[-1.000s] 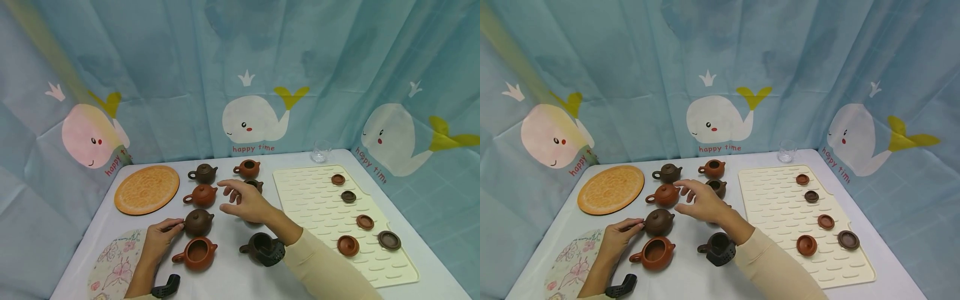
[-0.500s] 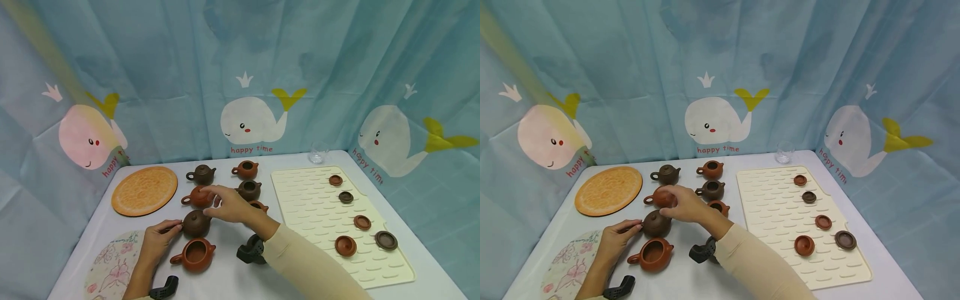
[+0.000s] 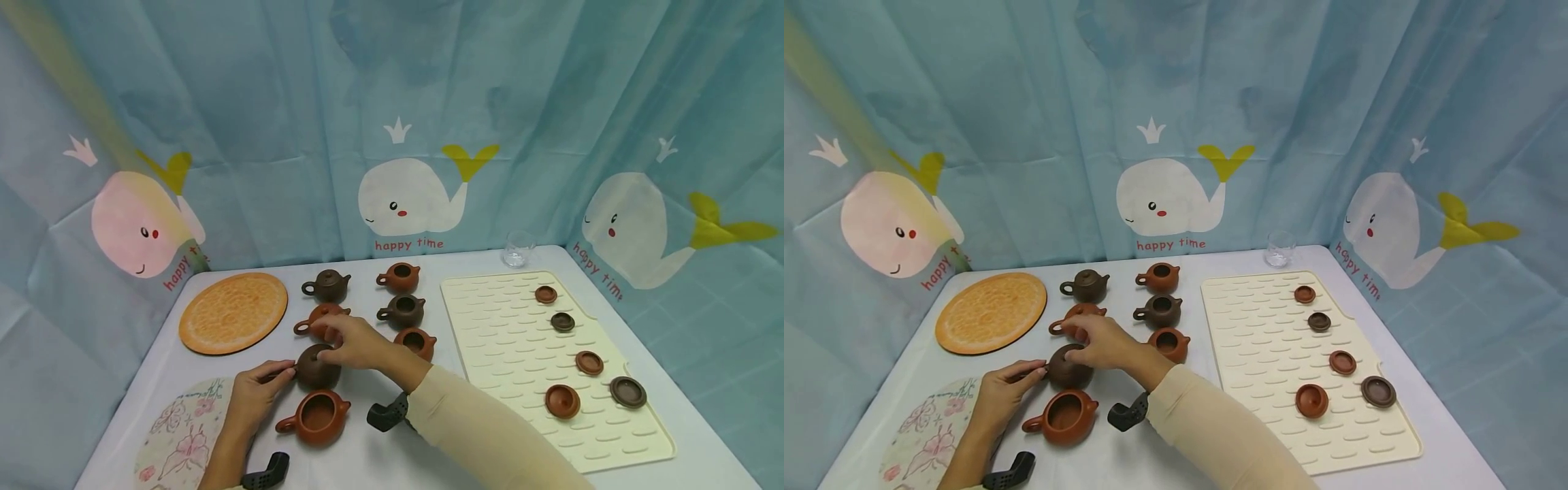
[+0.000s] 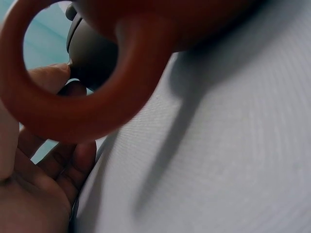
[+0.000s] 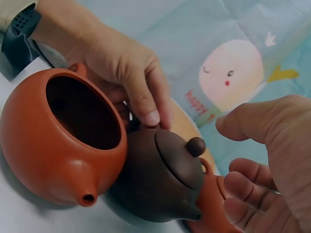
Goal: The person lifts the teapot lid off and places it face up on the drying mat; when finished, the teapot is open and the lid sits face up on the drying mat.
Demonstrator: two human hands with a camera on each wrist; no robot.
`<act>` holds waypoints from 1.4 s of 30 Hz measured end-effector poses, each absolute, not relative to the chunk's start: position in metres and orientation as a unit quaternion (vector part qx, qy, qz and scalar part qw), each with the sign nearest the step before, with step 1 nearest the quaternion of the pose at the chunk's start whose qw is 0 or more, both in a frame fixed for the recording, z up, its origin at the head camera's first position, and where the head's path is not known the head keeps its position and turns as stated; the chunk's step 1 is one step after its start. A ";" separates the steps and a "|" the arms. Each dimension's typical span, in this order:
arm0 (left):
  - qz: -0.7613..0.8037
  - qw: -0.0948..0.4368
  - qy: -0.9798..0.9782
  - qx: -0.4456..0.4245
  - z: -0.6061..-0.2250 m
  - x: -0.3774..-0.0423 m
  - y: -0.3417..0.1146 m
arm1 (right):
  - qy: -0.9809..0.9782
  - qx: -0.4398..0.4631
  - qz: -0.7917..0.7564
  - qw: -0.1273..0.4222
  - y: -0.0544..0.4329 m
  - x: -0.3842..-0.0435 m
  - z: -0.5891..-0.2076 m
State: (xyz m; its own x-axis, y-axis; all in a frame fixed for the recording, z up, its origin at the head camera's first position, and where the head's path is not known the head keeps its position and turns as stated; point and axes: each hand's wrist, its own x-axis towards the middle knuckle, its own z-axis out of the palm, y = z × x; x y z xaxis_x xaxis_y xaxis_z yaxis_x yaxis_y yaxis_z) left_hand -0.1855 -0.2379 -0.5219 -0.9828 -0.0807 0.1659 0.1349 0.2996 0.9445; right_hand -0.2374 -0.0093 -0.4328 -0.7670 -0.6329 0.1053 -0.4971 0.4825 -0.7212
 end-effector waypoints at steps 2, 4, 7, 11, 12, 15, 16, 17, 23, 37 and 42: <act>-0.596 0.089 -0.798 -0.017 -0.522 -0.185 -0.239 | 0.858 -0.335 -0.380 0.088 -0.014 -0.238 -0.435; -0.600 0.089 -0.795 -0.018 -0.523 -0.185 -0.239 | 0.858 -0.341 -0.374 0.085 -0.017 -0.239 -0.436; -0.609 0.087 -0.788 -0.022 -0.522 -0.185 -0.238 | 0.859 -0.348 -0.366 0.085 -0.021 -0.240 -0.438; -0.611 0.090 -0.786 -0.033 -0.523 -0.185 -0.238 | 0.863 -0.352 -0.350 0.091 -0.026 -0.240 -0.440; -0.611 0.091 -0.786 -0.035 -0.523 -0.185 -0.239 | 0.866 -0.354 -0.342 0.090 -0.027 -0.241 -0.441; -0.612 0.091 -0.785 -0.036 -0.522 -0.185 -0.238 | 0.874 -0.357 -0.318 0.085 -0.030 -0.241 -0.443; -0.613 0.091 -0.784 -0.036 -0.522 -0.185 -0.238 | 0.877 -0.358 -0.309 0.082 -0.031 -0.241 -0.444; -0.613 0.090 -0.784 -0.035 -0.522 -0.185 -0.238 | 0.879 -0.359 -0.302 0.079 -0.032 -0.241 -0.444; -0.607 0.083 -0.790 -0.024 -0.522 -0.186 -0.238 | 0.895 -0.368 -0.244 0.063 -0.036 -0.239 -0.440; -0.598 0.089 -0.796 -0.008 -0.524 -0.185 -0.237 | 0.907 -0.362 -0.210 0.044 -0.038 -0.238 -0.440; -0.603 0.088 -0.793 -0.006 -0.523 -0.185 -0.237 | 0.895 -0.350 -0.274 0.036 -0.032 -0.236 -0.443</act>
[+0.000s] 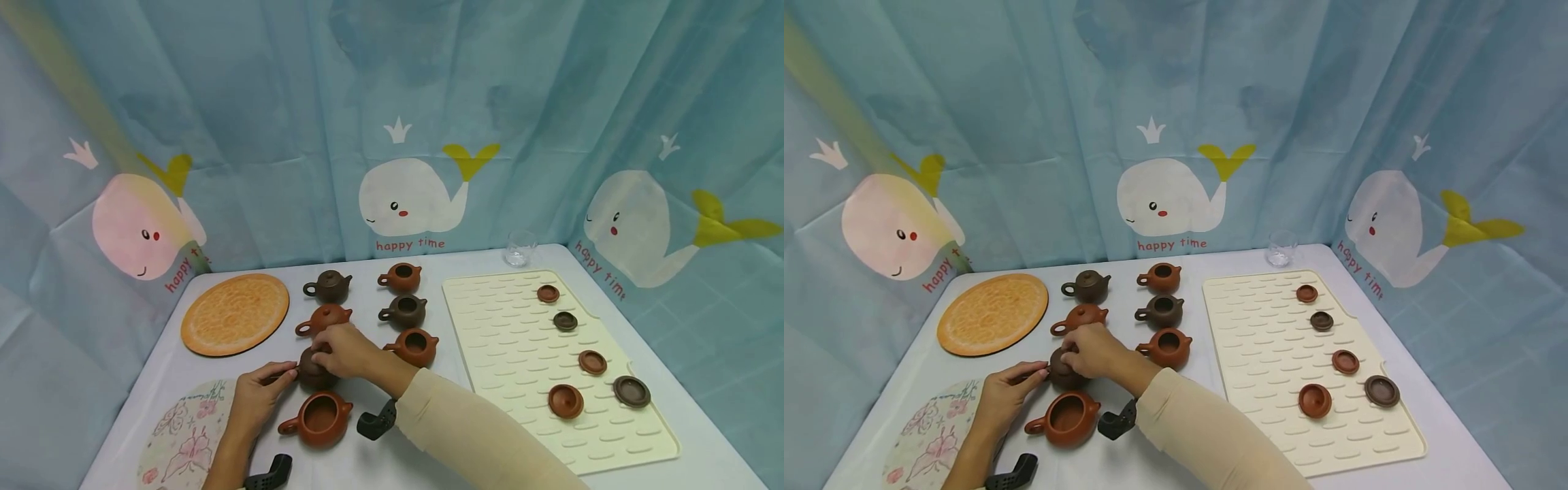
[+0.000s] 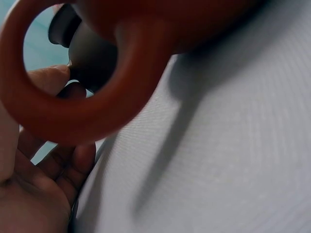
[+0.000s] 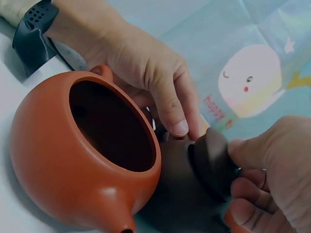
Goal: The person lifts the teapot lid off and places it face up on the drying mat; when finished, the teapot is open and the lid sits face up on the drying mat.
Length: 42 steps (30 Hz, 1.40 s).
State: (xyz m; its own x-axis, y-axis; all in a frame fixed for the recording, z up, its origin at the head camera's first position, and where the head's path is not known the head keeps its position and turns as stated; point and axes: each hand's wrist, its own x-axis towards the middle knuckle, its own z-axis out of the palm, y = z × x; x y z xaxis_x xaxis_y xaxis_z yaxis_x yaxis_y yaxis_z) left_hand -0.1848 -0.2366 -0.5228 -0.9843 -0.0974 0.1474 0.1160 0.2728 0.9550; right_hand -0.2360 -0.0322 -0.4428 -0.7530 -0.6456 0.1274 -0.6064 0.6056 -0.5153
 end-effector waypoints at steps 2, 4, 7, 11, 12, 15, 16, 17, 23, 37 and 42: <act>-0.604 0.090 -0.792 -0.006 -0.523 -0.185 -0.237 | 0.891 -0.345 -0.295 0.030 -0.030 -0.235 -0.444; -0.605 0.091 -0.791 -0.006 -0.523 -0.185 -0.237 | 0.886 -0.336 -0.317 0.030 -0.028 -0.235 -0.445; -0.606 0.091 -0.790 -0.006 -0.524 -0.185 -0.237 | 0.881 -0.321 -0.345 0.034 -0.025 -0.233 -0.444; -0.606 0.094 -0.790 -0.007 -0.524 -0.185 -0.236 | 0.876 -0.302 -0.375 0.035 -0.022 -0.231 -0.442; -0.607 0.093 -0.789 -0.007 -0.523 -0.185 -0.236 | 0.876 -0.297 -0.379 0.034 -0.022 -0.230 -0.441; -0.607 0.090 -0.790 -0.011 -0.524 -0.185 -0.237 | 0.873 -0.280 -0.398 0.030 -0.021 -0.228 -0.441; -0.605 0.090 -0.791 -0.010 -0.524 -0.185 -0.237 | 0.871 -0.274 -0.406 0.030 -0.020 -0.228 -0.440; -0.603 0.089 -0.793 -0.010 -0.524 -0.185 -0.237 | 0.866 -0.268 -0.422 0.033 -0.020 -0.227 -0.440; -0.590 0.087 -0.803 0.005 -0.523 -0.183 -0.236 | 0.772 -0.222 -0.587 0.099 -0.016 -0.222 -0.440; -0.582 0.085 -0.808 0.018 -0.522 -0.183 -0.235 | 0.622 -0.179 -0.748 0.147 0.002 -0.216 -0.436; -0.576 0.084 -0.812 0.026 -0.522 -0.183 -0.235 | 0.602 -0.202 -0.753 0.172 0.010 -0.213 -0.434</act>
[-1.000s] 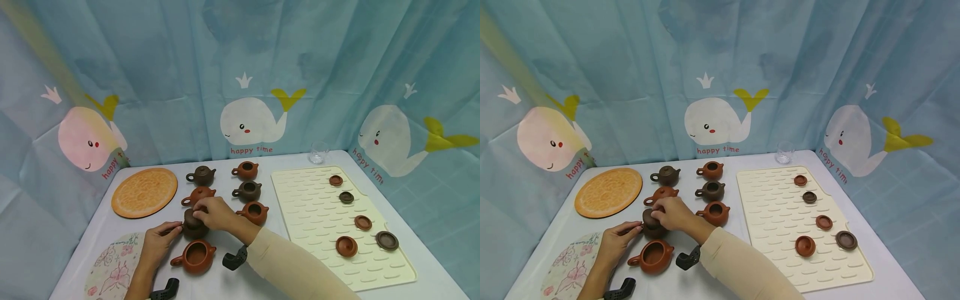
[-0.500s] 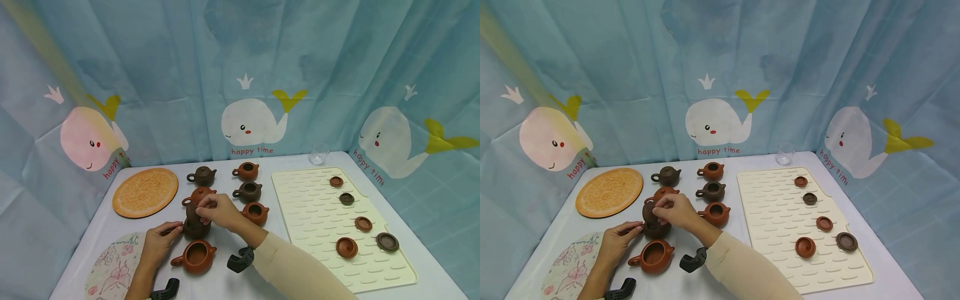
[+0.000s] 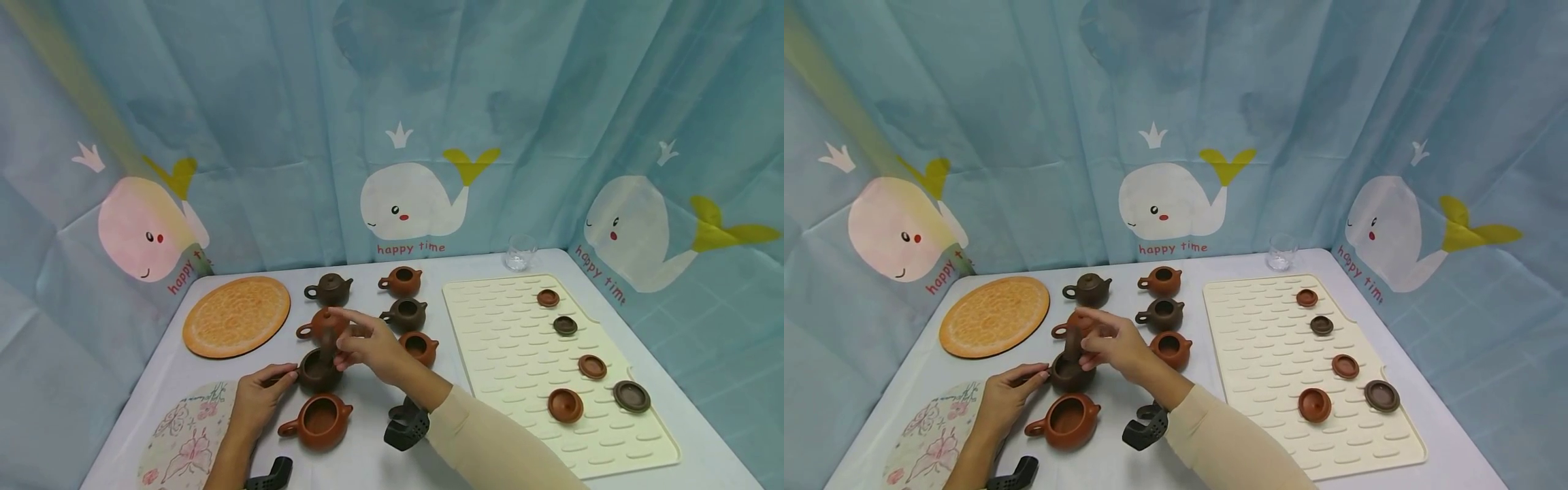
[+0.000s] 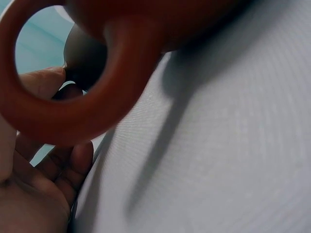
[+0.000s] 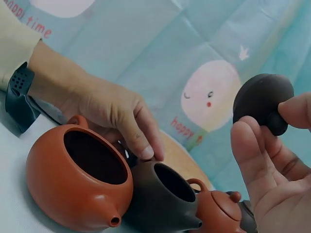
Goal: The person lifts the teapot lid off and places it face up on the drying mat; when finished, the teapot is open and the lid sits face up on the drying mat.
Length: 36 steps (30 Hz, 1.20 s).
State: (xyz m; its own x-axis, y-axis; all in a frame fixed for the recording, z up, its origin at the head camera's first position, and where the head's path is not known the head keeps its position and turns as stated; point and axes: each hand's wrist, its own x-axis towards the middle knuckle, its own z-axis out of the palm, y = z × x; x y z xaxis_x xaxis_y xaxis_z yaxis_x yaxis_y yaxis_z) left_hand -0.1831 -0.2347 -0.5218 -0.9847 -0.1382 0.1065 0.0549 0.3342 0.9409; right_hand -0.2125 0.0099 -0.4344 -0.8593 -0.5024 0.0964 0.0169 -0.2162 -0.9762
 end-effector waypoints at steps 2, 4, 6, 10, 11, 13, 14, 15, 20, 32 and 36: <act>-0.575 0.083 -0.814 0.026 -0.521 -0.183 -0.234 | 0.594 -0.213 -0.754 0.181 0.013 -0.210 -0.433; -0.574 0.084 -0.814 0.027 -0.521 -0.183 -0.234 | 0.584 -0.223 -0.757 0.188 0.016 -0.208 -0.432; -0.573 0.084 -0.815 0.027 -0.520 -0.183 -0.234 | 0.574 -0.230 -0.762 0.192 0.018 -0.206 -0.429; -0.573 0.088 -0.814 0.024 -0.521 -0.183 -0.234 | 0.555 -0.243 -0.770 0.199 0.021 -0.204 -0.428; -0.574 0.089 -0.814 0.023 -0.521 -0.183 -0.234 | 0.551 -0.248 -0.771 0.201 0.022 -0.203 -0.428; -0.576 0.091 -0.812 0.023 -0.523 -0.183 -0.235 | 0.540 -0.258 -0.775 0.206 0.023 -0.203 -0.429; -0.577 0.091 -0.811 0.023 -0.523 -0.183 -0.235 | 0.533 -0.263 -0.777 0.209 0.024 -0.203 -0.429; -0.578 0.091 -0.811 0.022 -0.524 -0.183 -0.235 | 0.526 -0.266 -0.780 0.211 0.024 -0.202 -0.429; -0.576 0.091 -0.812 0.022 -0.525 -0.183 -0.235 | 0.492 -0.268 -0.798 0.223 0.027 -0.200 -0.429; -0.578 0.098 -0.810 0.018 -0.525 -0.183 -0.234 | 0.502 -0.296 -0.787 0.203 0.034 -0.197 -0.428; -0.582 0.102 -0.806 0.014 -0.526 -0.184 -0.235 | 0.539 -0.312 -0.764 0.170 0.038 -0.195 -0.427</act>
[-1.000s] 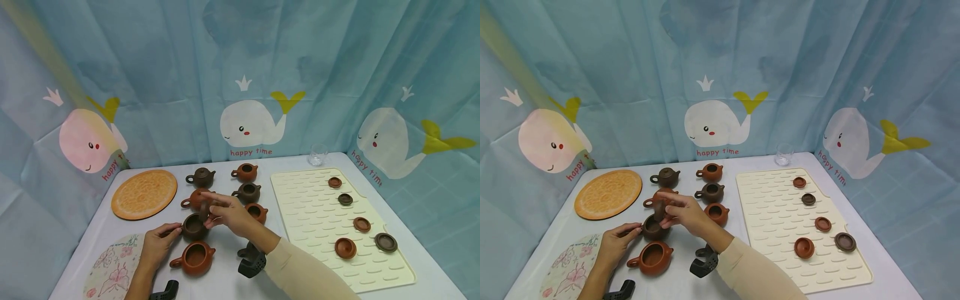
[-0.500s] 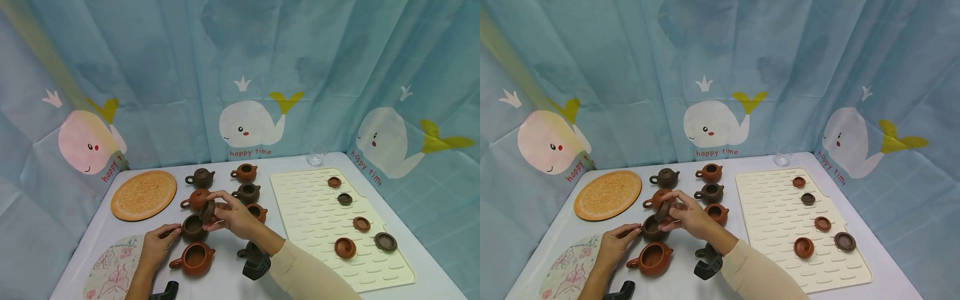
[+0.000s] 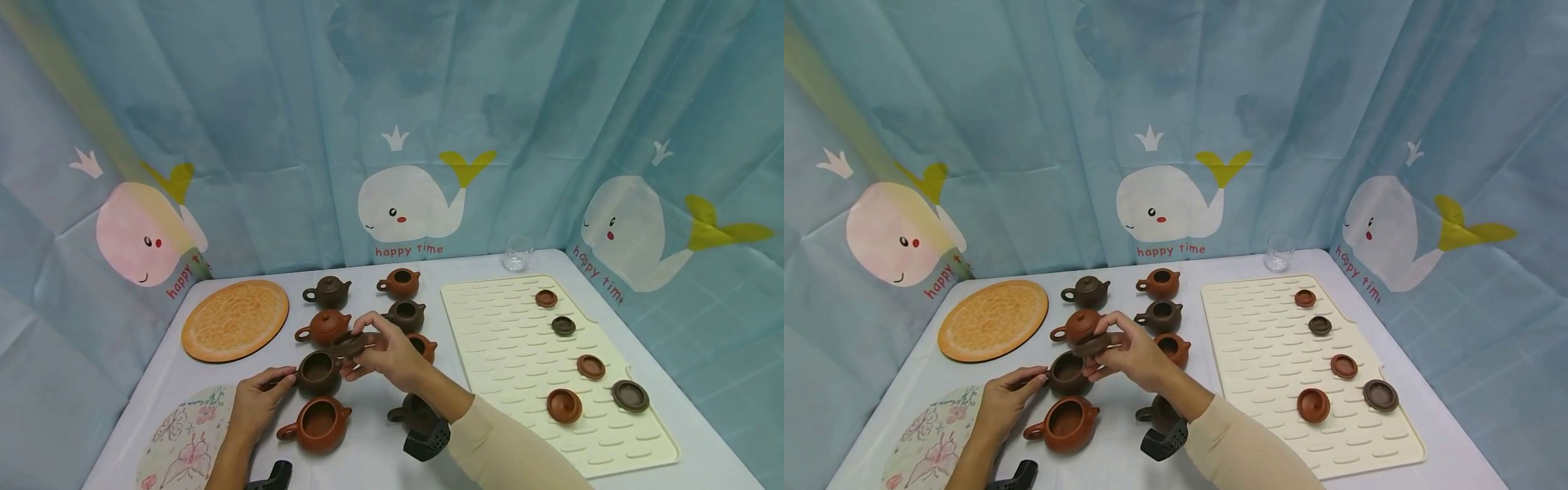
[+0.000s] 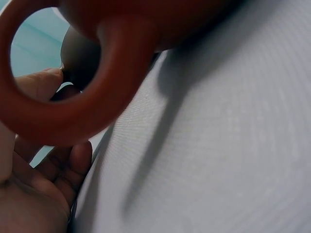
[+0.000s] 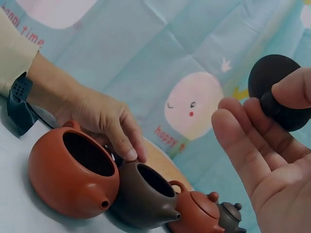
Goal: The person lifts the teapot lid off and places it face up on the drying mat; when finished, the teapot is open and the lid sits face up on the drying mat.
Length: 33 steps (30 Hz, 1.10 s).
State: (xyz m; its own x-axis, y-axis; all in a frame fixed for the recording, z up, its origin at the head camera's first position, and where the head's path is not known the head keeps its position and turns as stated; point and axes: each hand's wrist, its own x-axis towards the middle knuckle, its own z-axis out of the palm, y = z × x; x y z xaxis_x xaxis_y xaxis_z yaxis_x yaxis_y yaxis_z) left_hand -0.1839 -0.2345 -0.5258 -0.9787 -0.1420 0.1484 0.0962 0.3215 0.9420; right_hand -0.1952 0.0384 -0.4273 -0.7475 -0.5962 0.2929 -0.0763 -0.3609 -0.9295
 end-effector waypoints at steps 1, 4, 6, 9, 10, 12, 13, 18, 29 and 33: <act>-0.582 0.103 -0.807 0.014 -0.526 -0.184 -0.234 | 0.547 -0.317 -0.758 0.161 0.040 -0.195 -0.428; -0.581 0.104 -0.807 0.015 -0.526 -0.184 -0.234 | 0.566 -0.323 -0.745 0.142 0.044 -0.194 -0.428; -0.580 0.103 -0.808 0.016 -0.526 -0.184 -0.234 | 0.575 -0.317 -0.741 0.137 0.047 -0.193 -0.428; -0.578 0.102 -0.809 0.017 -0.526 -0.184 -0.234 | 0.588 -0.296 -0.741 0.135 0.053 -0.191 -0.426; -0.577 0.102 -0.810 0.016 -0.526 -0.184 -0.234 | 0.592 -0.288 -0.741 0.136 0.056 -0.191 -0.426; -0.575 0.103 -0.812 0.015 -0.525 -0.184 -0.234 | 0.600 -0.271 -0.740 0.137 0.061 -0.189 -0.425; -0.574 0.103 -0.812 0.015 -0.525 -0.184 -0.234 | 0.606 -0.263 -0.738 0.137 0.064 -0.189 -0.425; -0.573 0.099 -0.814 0.019 -0.524 -0.183 -0.234 | 0.636 -0.239 -0.723 0.127 0.077 -0.189 -0.426; -0.577 0.100 -0.811 0.017 -0.525 -0.183 -0.235 | 0.645 -0.206 -0.725 0.130 0.095 -0.182 -0.425; -0.581 0.104 -0.807 0.013 -0.528 -0.184 -0.235 | 0.675 -0.204 -0.700 0.112 0.101 -0.179 -0.424</act>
